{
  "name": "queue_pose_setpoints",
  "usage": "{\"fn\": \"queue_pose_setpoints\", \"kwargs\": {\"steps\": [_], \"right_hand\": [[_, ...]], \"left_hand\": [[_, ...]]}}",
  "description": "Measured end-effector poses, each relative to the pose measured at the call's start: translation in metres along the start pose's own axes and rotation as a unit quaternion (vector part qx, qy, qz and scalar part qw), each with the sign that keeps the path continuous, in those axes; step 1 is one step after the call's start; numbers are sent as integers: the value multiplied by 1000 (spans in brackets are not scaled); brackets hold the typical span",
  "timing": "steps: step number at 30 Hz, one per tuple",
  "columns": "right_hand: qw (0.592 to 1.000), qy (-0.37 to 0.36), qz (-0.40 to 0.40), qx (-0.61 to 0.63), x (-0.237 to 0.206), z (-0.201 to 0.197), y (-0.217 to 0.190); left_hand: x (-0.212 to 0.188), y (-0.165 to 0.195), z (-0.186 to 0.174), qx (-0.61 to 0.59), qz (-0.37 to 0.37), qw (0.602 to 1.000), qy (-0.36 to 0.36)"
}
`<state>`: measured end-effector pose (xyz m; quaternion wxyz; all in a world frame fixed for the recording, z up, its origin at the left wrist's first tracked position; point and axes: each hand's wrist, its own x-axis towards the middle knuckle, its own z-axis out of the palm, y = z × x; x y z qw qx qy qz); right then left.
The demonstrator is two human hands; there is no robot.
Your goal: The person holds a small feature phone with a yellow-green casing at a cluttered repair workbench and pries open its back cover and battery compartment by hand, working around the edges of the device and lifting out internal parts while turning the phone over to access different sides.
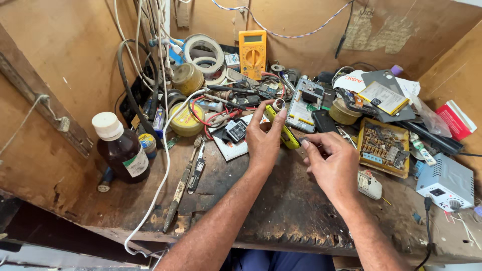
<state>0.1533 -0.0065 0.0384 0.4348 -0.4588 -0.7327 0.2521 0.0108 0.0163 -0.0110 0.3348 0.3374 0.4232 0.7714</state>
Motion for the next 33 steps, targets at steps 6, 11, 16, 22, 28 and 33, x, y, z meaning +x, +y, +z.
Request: {"fn": "queue_pose_setpoints", "kwargs": {"steps": [6, 11, 16, 22, 28, 33], "right_hand": [[996, 20, -63, -58, -2, 4, -4], [982, 46, -148, -108, -3, 5, -3], [958, 61, -225, -165, -3, 11, -2], [915, 51, -296, -270, -9, 18, 2], [862, 36, -342, -373, -8, 20, 4], [937, 54, -283, -198, -2, 13, 2]], "left_hand": [[1, 0, 1, 22, 13, 1000, 4], [0, -1, 2, 11, 9, 1000, -1], [1, -6, 1, -8, 20, 1000, -11], [5, -11, 1, -42, 24, 999, -9], [5, -11, 3, -24, 31, 999, 16], [1, -8, 2, -1, 36, 999, 26]]}}
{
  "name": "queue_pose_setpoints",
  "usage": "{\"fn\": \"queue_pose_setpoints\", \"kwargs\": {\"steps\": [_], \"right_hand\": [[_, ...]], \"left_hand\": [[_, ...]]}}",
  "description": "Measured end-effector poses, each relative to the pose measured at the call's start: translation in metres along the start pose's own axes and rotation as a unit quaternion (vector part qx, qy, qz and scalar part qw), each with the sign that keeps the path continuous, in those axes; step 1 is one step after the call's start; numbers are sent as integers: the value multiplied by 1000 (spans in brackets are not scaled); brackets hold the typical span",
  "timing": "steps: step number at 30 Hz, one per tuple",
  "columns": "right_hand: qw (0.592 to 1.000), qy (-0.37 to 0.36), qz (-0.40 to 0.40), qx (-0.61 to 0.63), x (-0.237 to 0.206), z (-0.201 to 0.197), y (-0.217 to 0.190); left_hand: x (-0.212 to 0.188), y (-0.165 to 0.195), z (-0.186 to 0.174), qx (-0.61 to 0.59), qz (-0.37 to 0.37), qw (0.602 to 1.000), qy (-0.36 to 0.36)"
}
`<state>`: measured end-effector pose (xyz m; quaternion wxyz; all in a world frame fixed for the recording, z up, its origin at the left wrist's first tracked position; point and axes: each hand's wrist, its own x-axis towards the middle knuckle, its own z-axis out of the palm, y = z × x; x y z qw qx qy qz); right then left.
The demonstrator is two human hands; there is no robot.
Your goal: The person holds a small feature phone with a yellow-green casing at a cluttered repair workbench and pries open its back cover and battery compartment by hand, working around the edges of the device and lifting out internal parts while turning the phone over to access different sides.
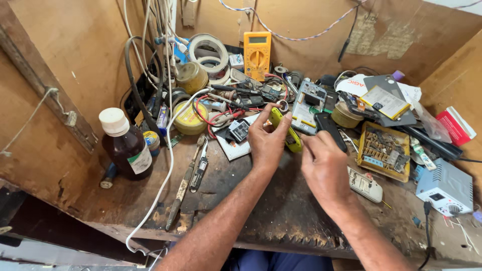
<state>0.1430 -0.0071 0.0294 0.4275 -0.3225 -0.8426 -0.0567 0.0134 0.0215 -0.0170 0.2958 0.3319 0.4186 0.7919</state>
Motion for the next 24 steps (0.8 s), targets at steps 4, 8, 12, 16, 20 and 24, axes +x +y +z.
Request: {"fn": "queue_pose_setpoints", "kwargs": {"steps": [4, 8, 12, 16, 20, 24], "right_hand": [[946, -71, 269, 168, 12, -4, 7], [926, -95, 303, 205, 16, -6, 10], [933, -91, 296, 184, 13, -9, 8], [927, -106, 307, 188, 13, -11, 10], [909, -109, 344, 210, 17, -13, 18], [955, -76, 248, 143, 17, -12, 21]], "left_hand": [[1, 2, -2, -31, -42, 998, -23], [1, 3, -3, -46, -24, 998, -34], [2, 2, -4, -43, -44, 998, -28], [2, 2, -4, -56, -78, 995, -33], [2, 3, -4, -53, -93, 994, -34], [2, 4, -4, -40, -82, 995, -37]]}}
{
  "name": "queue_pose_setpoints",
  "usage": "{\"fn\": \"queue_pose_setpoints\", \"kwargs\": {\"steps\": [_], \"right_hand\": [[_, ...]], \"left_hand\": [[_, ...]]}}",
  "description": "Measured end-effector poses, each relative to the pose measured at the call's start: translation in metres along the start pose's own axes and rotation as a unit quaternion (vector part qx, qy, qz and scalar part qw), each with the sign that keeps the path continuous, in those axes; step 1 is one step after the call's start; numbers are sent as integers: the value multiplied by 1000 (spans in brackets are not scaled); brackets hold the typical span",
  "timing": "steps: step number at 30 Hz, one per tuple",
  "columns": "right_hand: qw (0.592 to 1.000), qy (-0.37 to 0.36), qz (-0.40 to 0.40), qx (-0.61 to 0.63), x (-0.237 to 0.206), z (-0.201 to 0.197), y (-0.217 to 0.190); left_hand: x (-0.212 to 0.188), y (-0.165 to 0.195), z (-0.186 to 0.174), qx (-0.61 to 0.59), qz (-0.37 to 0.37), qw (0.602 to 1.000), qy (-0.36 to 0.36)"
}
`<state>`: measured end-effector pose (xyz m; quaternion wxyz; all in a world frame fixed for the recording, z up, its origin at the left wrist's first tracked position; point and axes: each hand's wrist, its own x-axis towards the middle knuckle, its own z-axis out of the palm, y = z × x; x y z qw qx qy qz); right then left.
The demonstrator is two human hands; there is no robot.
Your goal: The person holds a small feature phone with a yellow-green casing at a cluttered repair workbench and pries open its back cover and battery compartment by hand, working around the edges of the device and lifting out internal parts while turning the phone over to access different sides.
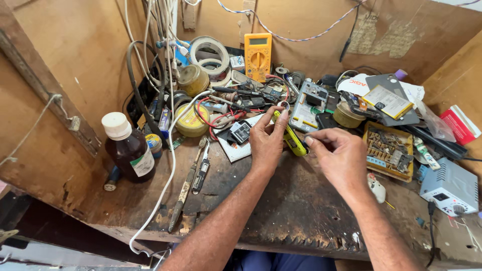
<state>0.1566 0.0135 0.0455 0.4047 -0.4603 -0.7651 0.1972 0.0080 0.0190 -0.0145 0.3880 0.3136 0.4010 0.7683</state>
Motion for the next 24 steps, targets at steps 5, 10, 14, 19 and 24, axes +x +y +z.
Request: {"fn": "queue_pose_setpoints", "kwargs": {"steps": [5, 10, 14, 19, 24], "right_hand": [[994, 25, -90, -57, -3, 6, -2], [994, 24, -81, -74, -6, 8, -11], [986, 33, -128, -101, -8, 7, -17], [957, 61, -211, -190, -12, 14, -19], [913, 58, -282, -291, -18, 24, -15]], "left_hand": [[-1, 2, 0, -13, -11, 1000, -1], [0, 0, -1, 6, -4, 1000, 4], [2, -4, -1, -8, 3, 1000, 3], [4, -8, -2, -17, 6, 1000, 8], [4, -8, -2, -15, 12, 1000, 14]]}}
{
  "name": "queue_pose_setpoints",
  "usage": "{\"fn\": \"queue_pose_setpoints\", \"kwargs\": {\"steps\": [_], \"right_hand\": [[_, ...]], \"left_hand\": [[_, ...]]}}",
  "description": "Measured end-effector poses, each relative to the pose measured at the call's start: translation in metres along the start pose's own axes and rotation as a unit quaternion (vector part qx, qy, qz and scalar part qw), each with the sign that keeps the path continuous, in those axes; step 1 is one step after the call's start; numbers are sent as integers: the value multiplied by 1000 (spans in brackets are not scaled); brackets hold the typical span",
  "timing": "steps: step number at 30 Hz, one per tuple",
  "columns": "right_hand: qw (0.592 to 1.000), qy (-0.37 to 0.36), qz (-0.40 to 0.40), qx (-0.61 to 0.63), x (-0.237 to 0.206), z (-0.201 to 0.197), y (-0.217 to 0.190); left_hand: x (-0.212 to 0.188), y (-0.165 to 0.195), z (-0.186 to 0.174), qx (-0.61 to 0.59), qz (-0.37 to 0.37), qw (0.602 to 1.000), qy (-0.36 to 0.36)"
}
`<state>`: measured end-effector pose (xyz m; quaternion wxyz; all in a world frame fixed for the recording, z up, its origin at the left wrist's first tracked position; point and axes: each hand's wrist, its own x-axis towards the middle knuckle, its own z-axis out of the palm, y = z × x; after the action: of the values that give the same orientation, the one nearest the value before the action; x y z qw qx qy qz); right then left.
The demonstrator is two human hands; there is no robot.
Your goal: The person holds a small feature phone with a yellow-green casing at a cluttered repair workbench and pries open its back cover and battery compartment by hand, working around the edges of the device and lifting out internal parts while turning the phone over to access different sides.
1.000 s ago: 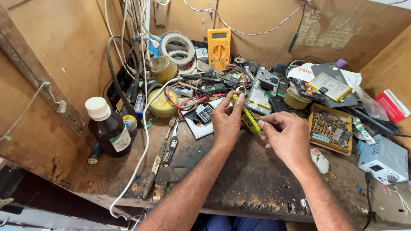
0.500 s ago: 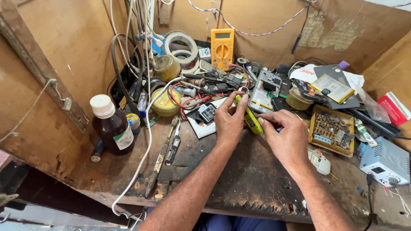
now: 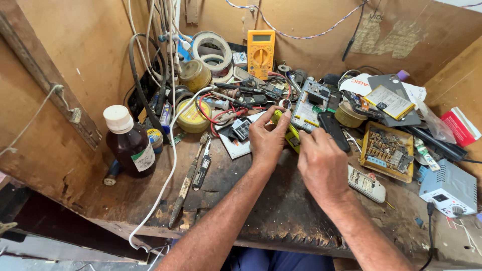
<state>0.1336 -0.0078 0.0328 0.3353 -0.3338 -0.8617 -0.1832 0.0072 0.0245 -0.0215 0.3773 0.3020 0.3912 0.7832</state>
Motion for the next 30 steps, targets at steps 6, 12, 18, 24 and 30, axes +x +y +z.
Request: {"fn": "queue_pose_setpoints", "kwargs": {"steps": [6, 12, 18, 24, 30], "right_hand": [[994, -12, -60, -87, -3, 5, 0], [999, -7, 41, 29, 0, 8, 8], [996, -3, -54, -65, -3, 14, 2], [997, 44, 22, 65, 6, 6, 4], [944, -54, 222, 238, 25, -4, 22]], "left_hand": [[1, -1, 1, 33, 24, 999, 15], [0, -3, 2, 29, 43, 998, 21], [1, -2, 4, 15, 39, 999, 30], [1, -3, 3, 30, 51, 998, 34], [-1, -3, 1, -13, 15, 1000, 12]]}}
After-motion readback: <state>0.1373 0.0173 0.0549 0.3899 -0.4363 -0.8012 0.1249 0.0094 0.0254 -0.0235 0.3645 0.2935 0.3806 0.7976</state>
